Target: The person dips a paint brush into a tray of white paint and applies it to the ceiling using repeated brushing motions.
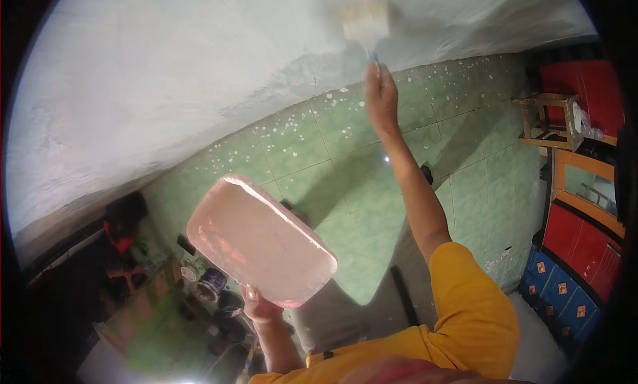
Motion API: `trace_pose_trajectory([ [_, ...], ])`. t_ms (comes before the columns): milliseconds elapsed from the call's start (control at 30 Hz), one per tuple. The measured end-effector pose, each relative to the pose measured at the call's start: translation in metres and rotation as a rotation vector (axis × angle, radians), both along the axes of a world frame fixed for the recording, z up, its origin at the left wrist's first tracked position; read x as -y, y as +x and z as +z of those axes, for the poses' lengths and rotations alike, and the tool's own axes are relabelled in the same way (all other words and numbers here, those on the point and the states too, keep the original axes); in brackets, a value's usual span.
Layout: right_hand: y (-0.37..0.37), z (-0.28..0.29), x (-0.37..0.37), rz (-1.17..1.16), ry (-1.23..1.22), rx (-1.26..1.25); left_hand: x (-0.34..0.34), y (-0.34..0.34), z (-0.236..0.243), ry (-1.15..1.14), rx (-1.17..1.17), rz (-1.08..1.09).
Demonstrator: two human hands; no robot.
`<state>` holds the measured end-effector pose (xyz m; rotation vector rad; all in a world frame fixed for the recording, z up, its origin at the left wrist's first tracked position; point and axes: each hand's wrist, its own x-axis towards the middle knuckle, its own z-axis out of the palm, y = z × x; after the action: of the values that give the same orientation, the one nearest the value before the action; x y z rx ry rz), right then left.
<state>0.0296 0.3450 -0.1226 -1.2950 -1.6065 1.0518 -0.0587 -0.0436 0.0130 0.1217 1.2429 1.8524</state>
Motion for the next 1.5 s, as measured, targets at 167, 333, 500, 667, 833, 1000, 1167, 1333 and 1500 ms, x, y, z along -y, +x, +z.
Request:
trace_pose_trajectory([
  [167, 0.009, -0.167, -0.006, -0.104, -0.06, 0.183, -0.011, -0.001, 0.002, -0.003, 0.018, 0.005],
  [333, 0.019, -0.177, -0.017, -0.055, -0.517, 0.221, -0.006, -0.004, 0.006, -0.042, 0.028, -0.015],
  [500, 0.005, -0.015, -0.016, 0.055, -0.5, -0.024, -0.007, 0.0, 0.036, -0.111, 0.03, 0.087],
  [667, 0.018, 0.182, 0.007, 0.085, -0.242, -0.106, -0.009, 0.001, 0.068, -0.036, 0.048, 0.047],
  [833, 0.017, 0.272, 0.015, 0.053, -0.094, -0.253, -0.008, 0.002, 0.087, 0.028, 0.055, 0.046],
  [1000, 0.005, 0.135, -0.009, 0.025, 0.0, -0.131, -0.012, 0.006, 0.081, 0.013, 0.039, 0.078],
  [1167, 0.005, 0.004, -0.008, -0.082, -0.157, 0.189, -0.01, 0.007, 0.071, -0.052, 0.039, 0.092],
  [1333, 0.021, -0.02, -0.01, -0.053, -0.308, 0.195, -0.011, 0.007, 0.072, -0.083, 0.047, 0.1],
  [1500, 0.023, 0.113, 0.001, 0.093, -0.517, -0.008, -0.014, 0.004, 0.081, -0.036, 0.032, 0.073],
])
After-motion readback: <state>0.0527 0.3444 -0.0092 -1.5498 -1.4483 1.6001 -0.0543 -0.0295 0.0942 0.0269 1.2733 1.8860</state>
